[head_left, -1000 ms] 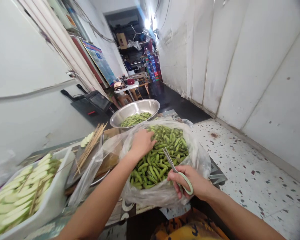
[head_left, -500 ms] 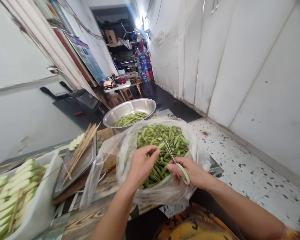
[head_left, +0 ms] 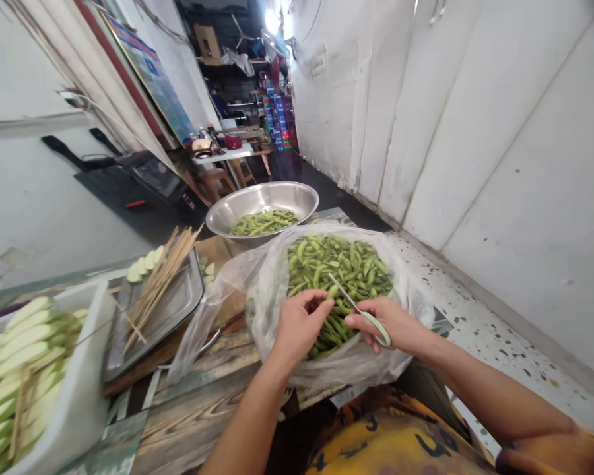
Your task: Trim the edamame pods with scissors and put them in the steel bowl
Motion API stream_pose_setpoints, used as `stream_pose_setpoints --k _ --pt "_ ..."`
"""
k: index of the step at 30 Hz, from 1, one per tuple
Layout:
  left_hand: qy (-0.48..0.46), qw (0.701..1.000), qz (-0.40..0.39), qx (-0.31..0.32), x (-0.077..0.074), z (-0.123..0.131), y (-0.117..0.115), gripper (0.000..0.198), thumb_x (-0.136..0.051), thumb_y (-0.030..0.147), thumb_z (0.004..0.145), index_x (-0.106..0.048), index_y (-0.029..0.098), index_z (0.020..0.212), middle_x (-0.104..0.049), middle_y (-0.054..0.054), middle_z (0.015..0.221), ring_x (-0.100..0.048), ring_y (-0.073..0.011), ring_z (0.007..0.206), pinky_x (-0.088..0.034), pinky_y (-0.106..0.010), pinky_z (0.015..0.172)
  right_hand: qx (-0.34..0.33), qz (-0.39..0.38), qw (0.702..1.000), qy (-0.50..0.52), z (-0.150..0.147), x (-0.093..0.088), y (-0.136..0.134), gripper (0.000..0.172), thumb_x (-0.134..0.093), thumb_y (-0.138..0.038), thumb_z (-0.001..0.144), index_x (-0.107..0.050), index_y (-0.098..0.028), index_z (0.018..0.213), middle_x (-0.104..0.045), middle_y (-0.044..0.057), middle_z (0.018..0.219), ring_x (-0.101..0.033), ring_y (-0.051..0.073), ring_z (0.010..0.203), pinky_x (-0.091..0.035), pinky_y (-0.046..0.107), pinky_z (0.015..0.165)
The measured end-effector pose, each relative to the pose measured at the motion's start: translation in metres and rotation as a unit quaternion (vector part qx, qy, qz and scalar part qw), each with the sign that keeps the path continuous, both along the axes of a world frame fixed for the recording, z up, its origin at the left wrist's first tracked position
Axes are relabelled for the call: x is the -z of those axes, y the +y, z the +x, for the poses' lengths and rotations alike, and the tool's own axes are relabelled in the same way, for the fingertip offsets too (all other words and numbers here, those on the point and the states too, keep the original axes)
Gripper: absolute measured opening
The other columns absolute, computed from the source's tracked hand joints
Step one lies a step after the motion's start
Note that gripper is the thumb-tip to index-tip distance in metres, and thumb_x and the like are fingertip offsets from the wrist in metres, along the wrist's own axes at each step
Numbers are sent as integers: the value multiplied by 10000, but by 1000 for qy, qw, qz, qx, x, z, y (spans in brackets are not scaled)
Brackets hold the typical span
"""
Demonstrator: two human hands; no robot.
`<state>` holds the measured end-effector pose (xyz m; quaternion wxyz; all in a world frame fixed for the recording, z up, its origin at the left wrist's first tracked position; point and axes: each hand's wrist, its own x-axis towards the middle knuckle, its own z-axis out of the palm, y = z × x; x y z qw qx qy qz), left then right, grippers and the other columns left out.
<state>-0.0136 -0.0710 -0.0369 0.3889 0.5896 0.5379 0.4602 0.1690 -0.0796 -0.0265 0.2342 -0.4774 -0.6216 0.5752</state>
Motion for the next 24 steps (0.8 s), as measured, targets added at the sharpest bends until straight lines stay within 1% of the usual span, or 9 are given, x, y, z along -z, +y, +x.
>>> stream_pose_setpoints --k 2,4,7,10,13,17,19,21,24 --pt "-99 994 -45 2 -1 3 -2 135 -653 274 691 -600 162 746 -619 9 623 -575 -121 570 -425 -223 547 -4 -19 999 31 -1 0 -4 394 -557 -543 796 -520 -159 714 -540 -34 506 -461 75 364 -351 160 318" --pt "-188 979 -76 -2 -2 7 -6 186 -667 275 683 -546 166 773 -630 11 622 -604 -125 586 -446 -218 558 -25 -38 998 53 -1 -2 -10 429 -524 -584 800 -525 -155 773 -556 -17 568 -476 85 396 -392 173 325" --pt "-249 964 -87 -29 -2 13 -14 249 -695 292 672 -525 157 795 -665 -12 641 -624 -125 601 -465 -215 572 -53 -64 995 53 -1 -2 -20 467 -530 -608 784 -539 -146 848 -557 -12 603 -491 89 416 -405 174 330" --pt "-248 964 -82 -50 -1 19 -23 249 -706 289 667 -542 141 782 -656 -10 589 -608 -113 554 -453 -200 534 -68 -63 994 52 0 -1 -24 493 -546 -615 768 -539 -140 901 -559 -19 599 -471 78 388 -393 172 320" --pt "-232 968 -76 -50 -3 26 -31 240 -711 289 666 -558 130 759 -641 -7 546 -585 -103 510 -441 -194 504 -83 -43 994 59 2 -1 -23 470 -529 -614 781 -527 -145 821 -559 -21 565 -450 69 355 -376 168 309" --pt "-219 972 -59 -69 -6 37 -37 251 -715 311 663 -567 128 749 -654 -24 569 -589 -112 514 -464 -218 525 -88 -19 995 44 8 -4 -20 436 -521 -583 803 -533 -148 775 -545 -35 498 -423 64 319 -360 163 300" --pt "-212 973 -48 -81 -6 39 -36 258 -721 313 654 -574 125 753 -673 -46 634 -614 -125 577 -480 -230 564 -77 -14 997 29 11 -3 -18 419 -538 -557 804 -549 -141 750 -526 -41 460 -405 57 300 -313 150 280" --pt "-226 968 -31 -106 -7 37 -32 274 -732 315 629 -561 131 739 -688 -73 767 -645 -152 697 -499 -249 618 -55 -25 998 26 13 0 -14 406 -563 -538 794 -562 -138 727 -495 -51 433 -400 53 292 -254 138 259" --pt "-236 962 -12 -136 -9 26 -17 278 -713 304 614 -514 150 733 -667 -97 957 -651 -198 844 -513 -289 667 -40 -61 994 76 15 8 -8 411 -561 -548 791 -575 -141 739 -485 -55 442 -443 64 319 -249 132 253"
